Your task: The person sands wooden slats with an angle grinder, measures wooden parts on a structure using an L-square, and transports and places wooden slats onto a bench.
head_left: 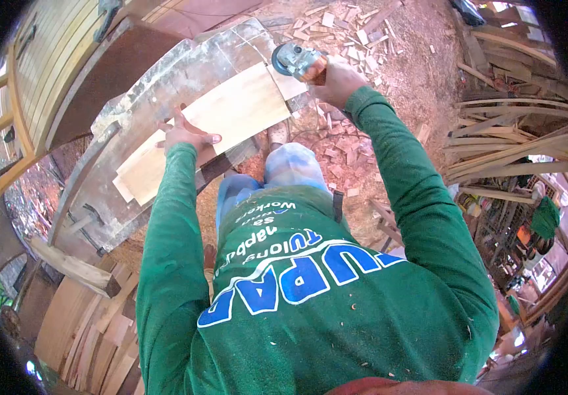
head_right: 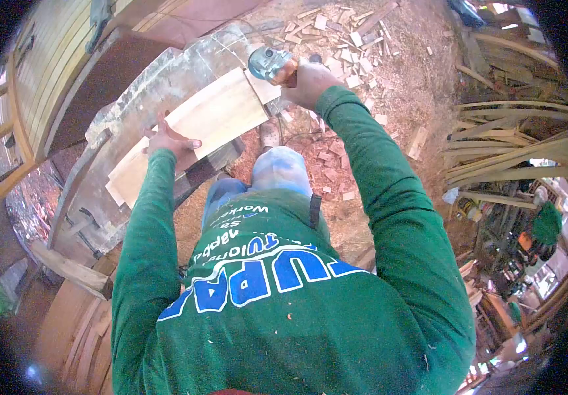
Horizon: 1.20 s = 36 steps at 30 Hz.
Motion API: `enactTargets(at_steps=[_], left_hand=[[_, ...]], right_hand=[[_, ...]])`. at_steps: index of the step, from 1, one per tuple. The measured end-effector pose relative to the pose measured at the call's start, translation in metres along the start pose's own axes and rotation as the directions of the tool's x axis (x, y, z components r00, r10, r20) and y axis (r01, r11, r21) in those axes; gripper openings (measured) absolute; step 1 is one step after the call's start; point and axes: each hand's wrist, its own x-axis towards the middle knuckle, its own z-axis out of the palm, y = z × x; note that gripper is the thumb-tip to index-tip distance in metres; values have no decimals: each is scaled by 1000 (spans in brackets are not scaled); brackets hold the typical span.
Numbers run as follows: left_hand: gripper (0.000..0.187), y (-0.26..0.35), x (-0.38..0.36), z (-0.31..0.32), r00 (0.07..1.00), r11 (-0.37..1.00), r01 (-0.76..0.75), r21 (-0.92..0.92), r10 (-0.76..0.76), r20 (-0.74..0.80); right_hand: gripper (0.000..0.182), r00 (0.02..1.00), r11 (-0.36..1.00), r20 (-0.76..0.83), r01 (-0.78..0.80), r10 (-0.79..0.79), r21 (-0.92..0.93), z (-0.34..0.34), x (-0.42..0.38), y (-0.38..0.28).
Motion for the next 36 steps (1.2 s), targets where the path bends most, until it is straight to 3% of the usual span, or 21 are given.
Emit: enactTargets(at_steps=[2,5,6,10,13,17,20,23,24,28,31,35,36], left_hand=[[150,-2,-3,-1,1000,1000,-6,18,6,1],[151,8,-12,-11,1000,999,26,31,-26,7],[151,6,-11,-9,1000,1000,20,21,-20,1],[152,1,-8,-4,1000,1000,22,-20,-22,-6],[153,7,-15,-10,998,998,58,-4,-58,8],[147,3,-4,-6,998,999,50,7,-50,41],[149,-3,1,-2,997,999,37,-30,-34,74],[155,-2,-2,0,999,1000,-23,19,24,-28],[154,-1,-5,-2,999,999,-31,8,32,-23],[153,3,-12,-11,999,999,-36,-13,36,25],[154,5,-11,-11,999,1000,-16,-16,17,33],[152,-1,-7,1,997,998,-58,15,58,-47],[150,7,-24,-7,990,981,-142,134,144,-2]], right_hand=[[47,1000,1000,1,21,-21,11,1,0,-1],[50,990,992,133,-68,54,109,-10,-31,-11],[58,997,997,79,-4,-2,75,1,-40,3],[69,997,997,67,-29,34,-68,27,-60,32],[67,997,998,67,42,-44,37,6,-47,11],[41,998,999,68,6,-8,35,4,-2,4],[41,992,992,-86,103,-96,76,2,17,7],[43,995,1000,95,-12,13,-4,-8,6,3],[45,998,998,62,28,-32,51,-6,-7,1],[49,1000,999,13,1,-1,-39,24,-28,19],[48,990,994,105,-83,90,-65,21,-55,14],[48,978,978,-105,-166,180,130,32,-98,31],[50,960,971,-244,-79,135,224,46,-110,49]])
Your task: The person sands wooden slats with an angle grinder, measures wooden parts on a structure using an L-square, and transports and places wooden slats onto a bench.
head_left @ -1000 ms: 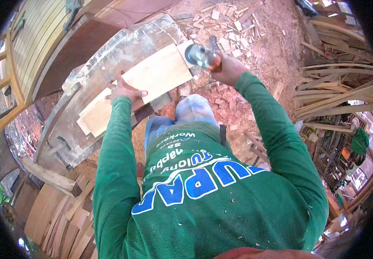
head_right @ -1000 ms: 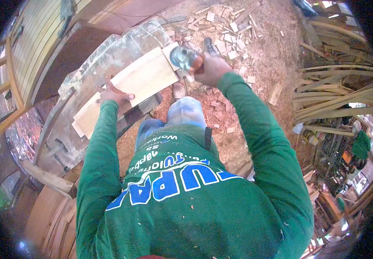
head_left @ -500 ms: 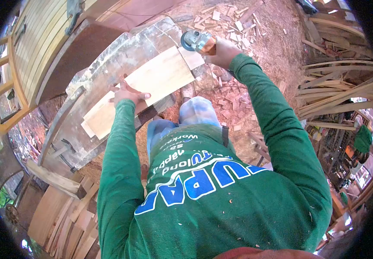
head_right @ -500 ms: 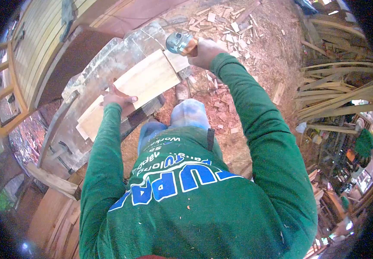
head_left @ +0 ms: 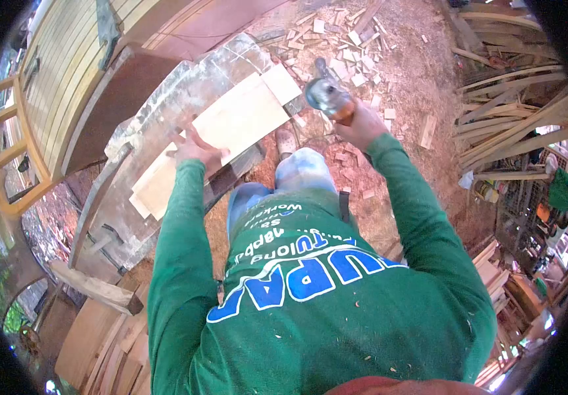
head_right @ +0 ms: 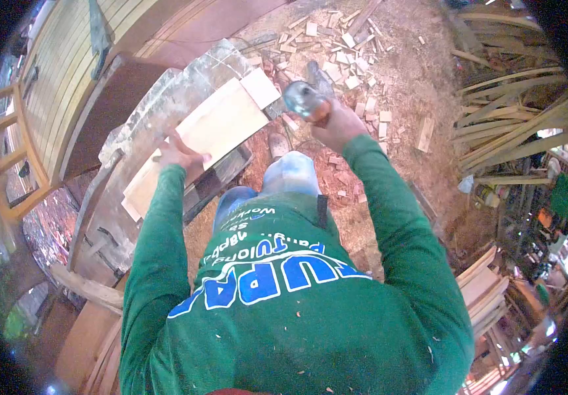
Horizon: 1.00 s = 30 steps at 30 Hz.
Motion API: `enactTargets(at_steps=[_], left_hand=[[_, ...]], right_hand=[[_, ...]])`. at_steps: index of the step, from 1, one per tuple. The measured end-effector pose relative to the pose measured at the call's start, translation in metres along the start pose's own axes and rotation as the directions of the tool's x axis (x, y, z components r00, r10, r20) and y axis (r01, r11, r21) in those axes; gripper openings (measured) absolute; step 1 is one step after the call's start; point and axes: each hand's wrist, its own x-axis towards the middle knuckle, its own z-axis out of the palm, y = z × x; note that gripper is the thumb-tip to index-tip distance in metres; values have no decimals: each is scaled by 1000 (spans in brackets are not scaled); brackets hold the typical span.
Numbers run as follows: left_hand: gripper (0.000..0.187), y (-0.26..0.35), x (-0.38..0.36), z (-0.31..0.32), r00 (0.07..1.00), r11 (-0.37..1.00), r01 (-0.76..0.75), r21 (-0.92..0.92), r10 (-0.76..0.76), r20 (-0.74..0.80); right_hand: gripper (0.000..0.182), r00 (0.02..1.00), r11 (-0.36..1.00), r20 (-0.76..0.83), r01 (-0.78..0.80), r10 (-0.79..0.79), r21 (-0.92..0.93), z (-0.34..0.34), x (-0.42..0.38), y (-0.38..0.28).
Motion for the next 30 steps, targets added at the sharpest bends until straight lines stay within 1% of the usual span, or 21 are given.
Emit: enactTargets(at_steps=[2,3,4,5,6,9,11,12,13,15,17,18,19,20,21,24,26,27,28,29,30], left_hand=[[147,18,-52,-18,981,955,-182,235,160,109],[137,13,-48,-11,976,936,-217,276,214,43],[127,2,-38,7,963,914,-250,320,269,-16],[117,-11,-25,29,942,889,-280,363,327,-73],[107,-23,-6,54,901,874,-292,389,388,-196],[117,-17,-14,31,924,859,-321,398,377,-69],[126,-19,-14,-6,893,836,-445,319,440,94],[131,-27,-3,-23,868,825,-496,272,466,170],[144,-60,49,-13,729,697,-680,227,676,110],[136,-66,63,-62,745,755,-652,77,617,253],[128,-75,82,-82,754,846,-497,-194,531,386],[124,-78,88,-87,736,865,-390,-316,499,458],[121,-81,91,-88,738,860,-404,-310,507,446],[117,-79,89,-90,737,855,-418,-305,516,437],[114,-77,89,-91,734,850,-432,-301,526,430],[127,-70,79,-87,714,830,-511,-223,554,427],[138,-61,59,-65,744,794,-607,-33,583,328],[144,-56,49,-52,750,768,-638,62,600,280],[151,-54,46,-31,774,770,-621,143,575,264],[145,-43,26,-19,843,815,-534,223,496,207],[140,-28,-3,-7,900,850,-435,298,410,146]], right_hand=[[59,988,978,-34,-141,148,152,10,-27,49],[63,974,950,-44,-208,224,231,9,-39,52],[63,966,943,-72,-225,249,246,7,-54,55],[63,956,935,-100,-241,274,260,-7,-70,42],[63,946,928,-134,-251,295,274,-15,-79,36],[46,927,897,-83,-327,366,297,-9,-101,49],[46,927,890,-77,-327,368,317,-1,-111,50],[47,929,889,-71,-322,363,326,2,-114,47],[51,920,869,-64,-340,387,359,5,-117,39],[61,908,831,-54,-355,416,427,10,-114,22],[62,931,830,-33,-307,363,466,28,-108,29],[62,937,835,-35,-293,348,465,31,-107,26],[62,941,839,-37,-282,337,464,35,-108,22],[63,935,894,-16,-334,355,299,21,-108,4],[63,937,900,-31,-324,347,293,24,-107,2],[64,946,912,-51,-294,321,285,29,-105,2],[64,956,916,-36,-267,291,299,28,-103,2],[64,962,907,-39,-241,271,345,27,-101,1],[64,968,897,-41,-215,250,387,26,-97,-2],[64,973,885,-39,-190,228,424,24,-94,-4],[63,975,904,-40,-186,218,384,22,-89,-8]])
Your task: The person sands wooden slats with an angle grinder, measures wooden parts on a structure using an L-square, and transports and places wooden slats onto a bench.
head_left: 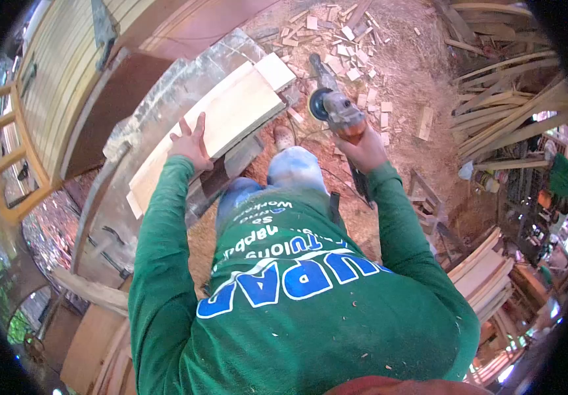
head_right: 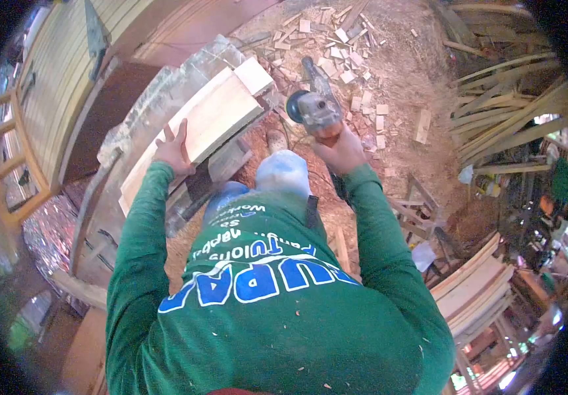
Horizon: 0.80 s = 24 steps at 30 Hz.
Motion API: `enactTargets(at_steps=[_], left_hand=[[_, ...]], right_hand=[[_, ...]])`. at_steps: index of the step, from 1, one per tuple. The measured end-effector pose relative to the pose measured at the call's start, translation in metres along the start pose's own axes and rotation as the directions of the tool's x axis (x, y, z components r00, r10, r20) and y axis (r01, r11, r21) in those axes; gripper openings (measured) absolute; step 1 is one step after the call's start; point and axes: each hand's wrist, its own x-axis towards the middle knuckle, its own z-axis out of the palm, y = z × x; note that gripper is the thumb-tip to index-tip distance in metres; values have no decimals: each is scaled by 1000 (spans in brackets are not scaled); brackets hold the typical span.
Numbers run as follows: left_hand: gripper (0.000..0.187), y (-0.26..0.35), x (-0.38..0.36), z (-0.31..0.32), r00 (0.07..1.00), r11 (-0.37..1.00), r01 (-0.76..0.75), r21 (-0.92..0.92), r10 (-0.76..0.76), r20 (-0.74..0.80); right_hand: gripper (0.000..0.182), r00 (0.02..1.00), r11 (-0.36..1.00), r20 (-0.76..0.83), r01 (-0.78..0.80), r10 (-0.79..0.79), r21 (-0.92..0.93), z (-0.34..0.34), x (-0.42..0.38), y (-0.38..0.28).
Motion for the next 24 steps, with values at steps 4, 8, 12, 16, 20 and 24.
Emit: enactTargets(at_steps=[4,8,12,16,20,24], left_hand=[[117,40,-13,29,969,975,222,-15,-223,-103],[109,38,-13,24,967,964,245,-101,-251,-42],[105,33,-12,26,967,961,248,-126,-254,-33],[102,31,-2,39,956,955,265,-131,-277,-92],[101,34,-3,32,957,953,277,-121,-284,-49],[100,33,-4,28,959,952,277,-130,-283,-29]], right_hand=[[62,998,988,50,52,-46,-148,9,38,-25],[69,982,923,190,86,-15,-376,15,77,-37],[73,963,890,266,153,-37,-431,23,96,-45],[72,967,835,255,131,12,-535,27,111,-47],[68,961,848,262,212,-90,-486,23,127,-65],[63,936,849,346,234,-65,-473,36,149,-86]])
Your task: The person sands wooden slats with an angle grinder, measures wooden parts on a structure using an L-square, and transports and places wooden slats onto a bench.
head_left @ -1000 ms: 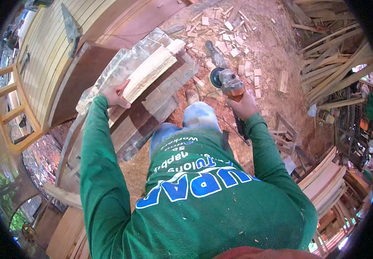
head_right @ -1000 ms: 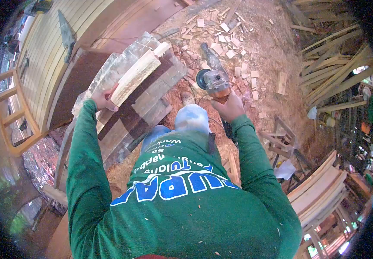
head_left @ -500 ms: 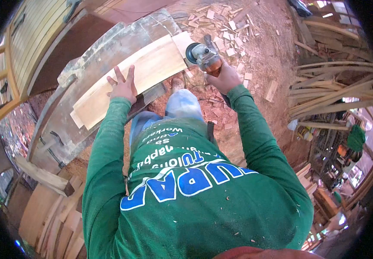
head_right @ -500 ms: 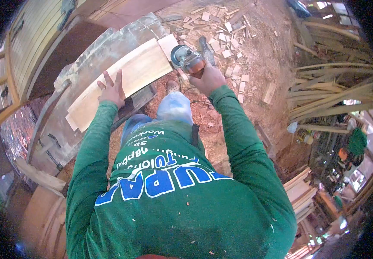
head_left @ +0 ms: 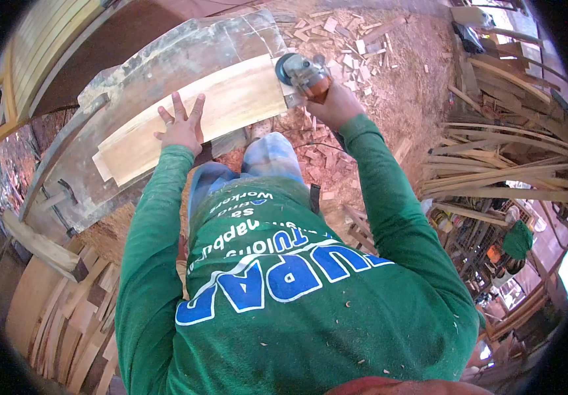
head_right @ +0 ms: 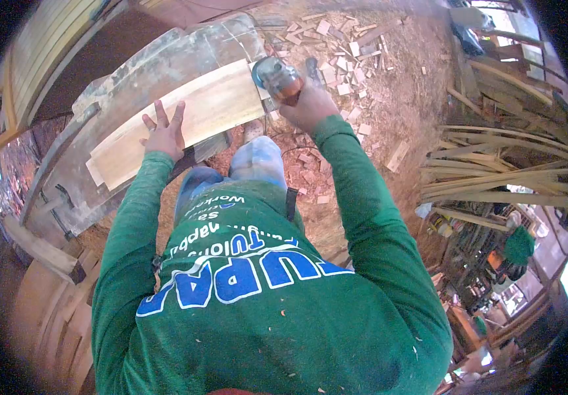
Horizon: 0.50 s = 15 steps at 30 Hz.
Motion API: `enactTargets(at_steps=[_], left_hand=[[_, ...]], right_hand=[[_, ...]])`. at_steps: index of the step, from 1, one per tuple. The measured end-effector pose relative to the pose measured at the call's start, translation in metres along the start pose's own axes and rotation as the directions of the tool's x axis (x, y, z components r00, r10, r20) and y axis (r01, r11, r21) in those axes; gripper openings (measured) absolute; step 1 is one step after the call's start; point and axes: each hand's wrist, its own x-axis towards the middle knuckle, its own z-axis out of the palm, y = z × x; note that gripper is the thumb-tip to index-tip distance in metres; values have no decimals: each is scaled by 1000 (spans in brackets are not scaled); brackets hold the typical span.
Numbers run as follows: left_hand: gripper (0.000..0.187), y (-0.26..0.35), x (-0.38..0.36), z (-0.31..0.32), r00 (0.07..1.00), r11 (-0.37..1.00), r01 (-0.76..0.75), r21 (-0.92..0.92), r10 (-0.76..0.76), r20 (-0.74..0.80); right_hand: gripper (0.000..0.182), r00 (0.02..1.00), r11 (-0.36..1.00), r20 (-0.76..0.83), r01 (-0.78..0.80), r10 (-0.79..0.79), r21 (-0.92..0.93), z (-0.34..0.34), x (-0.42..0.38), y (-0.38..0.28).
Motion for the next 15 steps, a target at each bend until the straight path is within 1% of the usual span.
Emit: enactTargets(at_steps=[3,4,7,8,11,12,15], left_hand=[[100,-2,0,-1,1000,1000,-1,-5,1,-3],[100,-2,0,0,1000,1000,-3,-5,3,-6],[99,-3,-1,-2,1000,1000,-11,17,11,4],[98,-4,0,-3,1000,1000,-8,19,8,-12],[96,-2,-4,3,1000,1000,-11,21,11,-10],[95,-1,-4,-1,1000,1000,-13,21,13,-4],[94,-2,-4,-4,1000,999,-19,42,20,-18]], right_hand=[[67,998,1000,61,0,1,-12,-2,36,-5],[72,997,999,-63,36,-35,21,4,44,1],[75,991,998,-117,62,-61,-1,3,53,12],[75,996,1000,-84,21,-21,1,2,49,13],[75,999,999,41,10,-11,32,10,22,21],[73,994,999,108,-31,26,43,3,7,4],[61,998,998,3,-58,58,-28,6,-27,9]])
